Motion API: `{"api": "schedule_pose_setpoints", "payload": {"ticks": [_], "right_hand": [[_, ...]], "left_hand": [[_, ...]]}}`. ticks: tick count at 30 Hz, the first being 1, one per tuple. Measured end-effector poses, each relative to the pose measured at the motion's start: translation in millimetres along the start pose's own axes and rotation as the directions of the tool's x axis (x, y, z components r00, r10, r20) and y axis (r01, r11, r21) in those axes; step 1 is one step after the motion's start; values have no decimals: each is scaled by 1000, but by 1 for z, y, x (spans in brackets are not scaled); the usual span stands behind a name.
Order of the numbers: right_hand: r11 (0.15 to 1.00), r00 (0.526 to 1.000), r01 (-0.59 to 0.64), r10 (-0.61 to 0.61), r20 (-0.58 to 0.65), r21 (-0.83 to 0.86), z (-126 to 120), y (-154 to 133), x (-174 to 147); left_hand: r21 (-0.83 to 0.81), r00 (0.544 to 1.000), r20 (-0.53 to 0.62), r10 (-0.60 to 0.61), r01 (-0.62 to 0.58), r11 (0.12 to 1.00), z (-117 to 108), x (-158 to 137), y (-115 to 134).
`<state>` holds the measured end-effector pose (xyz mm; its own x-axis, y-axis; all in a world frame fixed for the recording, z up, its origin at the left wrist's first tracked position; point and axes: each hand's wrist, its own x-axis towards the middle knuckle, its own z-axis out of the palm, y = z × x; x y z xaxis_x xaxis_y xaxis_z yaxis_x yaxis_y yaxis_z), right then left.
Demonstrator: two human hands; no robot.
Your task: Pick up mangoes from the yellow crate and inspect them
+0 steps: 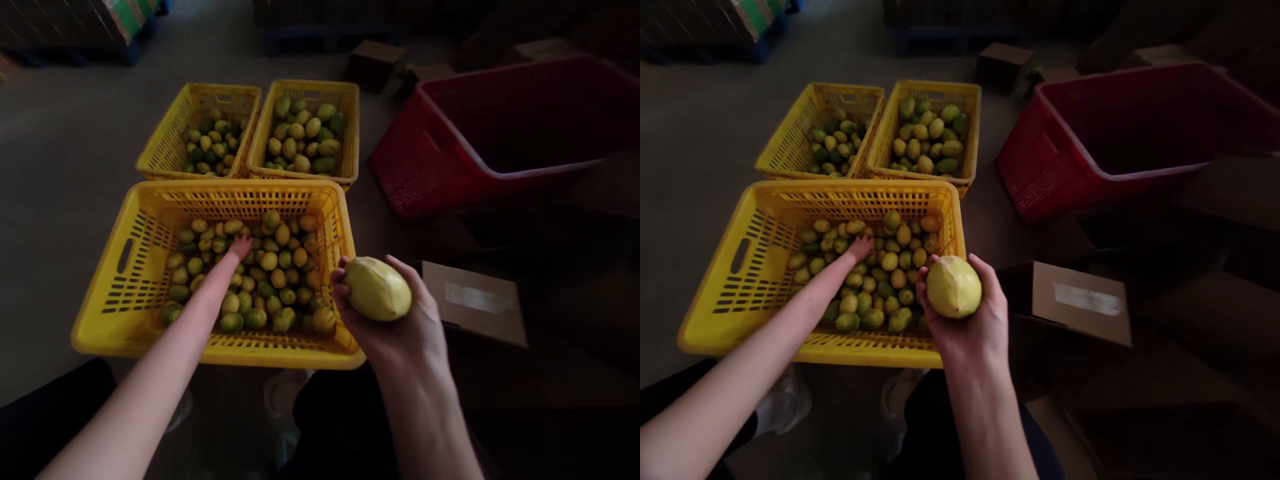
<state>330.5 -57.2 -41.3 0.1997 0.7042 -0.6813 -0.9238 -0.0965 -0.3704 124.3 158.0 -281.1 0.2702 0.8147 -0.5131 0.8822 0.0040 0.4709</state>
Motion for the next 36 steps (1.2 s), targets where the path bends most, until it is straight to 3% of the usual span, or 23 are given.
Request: {"api": "schedule_pose_setpoints", "payload": {"ticks": [4, 8, 10, 13, 16, 21, 24, 27, 29, 33, 36], "right_hand": [[1000, 1000, -28, 28, 8, -1, 9, 8, -3], [1000, 999, 22, -21, 39, -8, 18, 16, -5], [998, 997, 58, -58, 48, -1, 23, 21, -5], [996, 989, 91, -88, 122, -19, 31, 34, -5], [995, 977, 79, -64, 203, -67, 45, 55, -10], [986, 941, -17, 71, 330, -163, 76, 98, -35], [977, 891, -18, 113, 440, -214, 87, 117, -49], [977, 841, 48, 72, 536, -207, 86, 130, -56], [977, 830, 86, 37, 557, -194, 81, 137, -55], [965, 853, 126, 14, 521, -231, 73, 150, -51], [944, 827, 147, 47, 560, -295, 77, 160, -51]], "left_hand": [[-190, 1000, -12, 29, -31, 981, -20, -21, 10], [-432, 998, -2, 57, -52, 901, -54, -67, 28], [-699, 995, 77, 61, 10, 715, -75, -102, 36], [-949, 970, 209, 127, 169, 268, -106, -161, 41], [-978, 962, 203, 182, 190, 89, -132, -220, 37], [-991, 966, 123, 227, 132, -28, -153, -293, 24], [-990, 971, 43, 236, 73, -119, -154, -312, 18], [-981, 981, -4, 192, 33, -189, -151, -315, 14], [-982, 982, -5, 188, 31, -189, -148, -314, 11], [-990, 975, 46, 219, 74, -121, -143, -313, 6], [-991, 976, 53, 210, 77, -107, -142, -314, 5]]}}
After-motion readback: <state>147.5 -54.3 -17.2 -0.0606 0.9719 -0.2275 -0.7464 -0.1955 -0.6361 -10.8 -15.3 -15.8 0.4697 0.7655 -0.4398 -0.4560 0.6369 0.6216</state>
